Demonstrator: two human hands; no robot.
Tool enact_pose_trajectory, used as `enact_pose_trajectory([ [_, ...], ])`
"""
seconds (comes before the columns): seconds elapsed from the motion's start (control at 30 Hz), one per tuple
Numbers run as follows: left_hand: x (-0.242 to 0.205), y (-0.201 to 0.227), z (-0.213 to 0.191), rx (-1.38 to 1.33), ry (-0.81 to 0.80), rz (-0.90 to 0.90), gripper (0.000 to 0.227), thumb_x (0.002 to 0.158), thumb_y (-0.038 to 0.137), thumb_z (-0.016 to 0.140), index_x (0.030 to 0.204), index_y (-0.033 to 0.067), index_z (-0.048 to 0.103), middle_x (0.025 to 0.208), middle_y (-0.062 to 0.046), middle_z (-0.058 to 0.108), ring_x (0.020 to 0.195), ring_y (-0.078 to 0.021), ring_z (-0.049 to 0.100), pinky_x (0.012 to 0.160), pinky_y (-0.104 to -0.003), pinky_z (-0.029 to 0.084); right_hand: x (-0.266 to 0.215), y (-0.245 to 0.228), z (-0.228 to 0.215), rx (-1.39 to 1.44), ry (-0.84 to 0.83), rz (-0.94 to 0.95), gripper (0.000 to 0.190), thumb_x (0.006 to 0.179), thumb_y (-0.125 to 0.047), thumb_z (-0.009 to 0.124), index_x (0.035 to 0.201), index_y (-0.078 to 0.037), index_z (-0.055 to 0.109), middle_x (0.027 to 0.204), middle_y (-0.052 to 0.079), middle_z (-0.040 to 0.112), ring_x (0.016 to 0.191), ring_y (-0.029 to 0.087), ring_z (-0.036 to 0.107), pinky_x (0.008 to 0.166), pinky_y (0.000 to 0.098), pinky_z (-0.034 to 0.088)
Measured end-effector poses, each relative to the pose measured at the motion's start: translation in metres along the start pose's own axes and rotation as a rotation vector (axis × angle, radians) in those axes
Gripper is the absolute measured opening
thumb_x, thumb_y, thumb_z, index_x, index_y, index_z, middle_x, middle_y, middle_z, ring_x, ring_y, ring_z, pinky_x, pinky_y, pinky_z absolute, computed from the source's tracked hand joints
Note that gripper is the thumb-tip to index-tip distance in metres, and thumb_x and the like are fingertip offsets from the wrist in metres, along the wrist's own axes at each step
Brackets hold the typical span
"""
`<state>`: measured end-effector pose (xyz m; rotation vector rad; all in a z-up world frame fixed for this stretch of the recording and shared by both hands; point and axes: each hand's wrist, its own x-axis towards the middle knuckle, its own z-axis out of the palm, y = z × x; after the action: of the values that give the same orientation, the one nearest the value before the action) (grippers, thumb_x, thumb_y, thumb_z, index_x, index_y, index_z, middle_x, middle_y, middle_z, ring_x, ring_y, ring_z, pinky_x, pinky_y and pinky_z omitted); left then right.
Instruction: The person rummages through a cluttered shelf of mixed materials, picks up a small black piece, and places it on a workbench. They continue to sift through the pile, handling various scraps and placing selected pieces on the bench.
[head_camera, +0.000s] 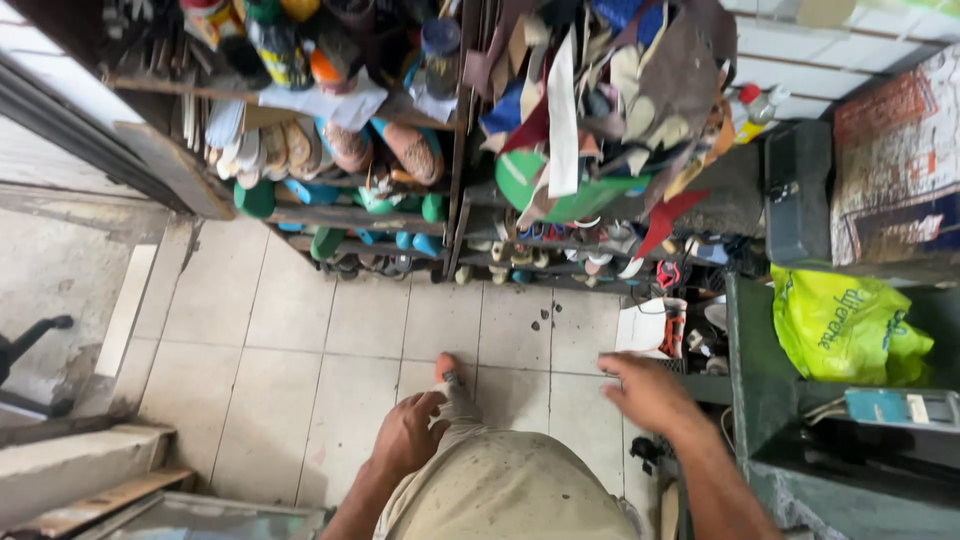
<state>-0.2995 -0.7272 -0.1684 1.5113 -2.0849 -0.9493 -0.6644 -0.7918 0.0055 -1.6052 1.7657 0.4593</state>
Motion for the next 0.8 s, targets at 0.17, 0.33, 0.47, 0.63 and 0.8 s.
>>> enact_pose_trajectory([
  [0.17,0.097,-0.006,-0.039,0.054,-0.031,0.099,0.036,0.081,0.001,0.072,0.116,0.0025,0.066,0.093,-0.016,0.078,0.080,-0.0303,0.077,0.064,-0.040,0.067,0.045,0.008,-0.105,0.003,0.454,-0.144,0.039,0.093,-0.035,0.066,0.131,-0.027,0.062,0.111,0.001,0.079,0.090,0.023,0.075,0.078,0.0394,0.059],
  [0.33,0.151,0.015,-0.076,0.091,-0.018,0.091,0.027,0.083,0.013,0.079,0.107,0.0081,0.066,0.093,-0.011,0.076,0.081,-0.0292,0.074,0.061,-0.043,0.063,0.102,0.020,-0.180,0.187,0.915,-0.531,0.015,0.093,-0.015,0.078,0.105,-0.013,0.070,0.111,0.005,0.076,0.058,0.011,0.064,0.050,0.0274,0.059],
  [0.47,0.178,0.063,-0.097,0.023,0.043,0.120,0.030,0.079,0.018,0.080,0.107,0.0134,0.071,0.085,-0.009,0.075,0.079,-0.0309,0.075,0.072,-0.045,0.060,0.172,0.039,-0.242,0.298,1.309,-0.654,0.028,0.082,-0.009,0.092,0.106,-0.011,0.077,0.093,0.005,0.073,0.089,0.027,0.072,0.082,0.0379,0.058],
  [0.63,0.234,0.162,-0.140,0.056,0.109,0.386,0.023,0.087,0.016,0.071,0.105,0.0022,0.068,0.096,-0.016,0.075,0.082,-0.0365,0.070,0.073,-0.049,0.055,0.184,0.024,-0.331,0.360,1.313,-0.712,0.034,0.087,0.010,0.081,0.116,0.002,0.068,0.106,0.016,0.070,0.094,0.024,0.065,0.081,0.0350,0.056],
  [0.8,0.287,0.272,-0.147,0.161,0.177,0.823,0.018,0.084,-0.008,0.069,0.093,0.0073,0.071,0.083,-0.008,0.073,0.073,-0.0236,0.071,0.073,-0.039,0.063,0.208,0.008,-0.373,0.184,0.748,-0.599,0.073,0.079,-0.009,0.066,0.149,0.001,0.046,0.147,0.022,0.046,0.111,0.039,0.057,0.080,0.0430,0.054],
])
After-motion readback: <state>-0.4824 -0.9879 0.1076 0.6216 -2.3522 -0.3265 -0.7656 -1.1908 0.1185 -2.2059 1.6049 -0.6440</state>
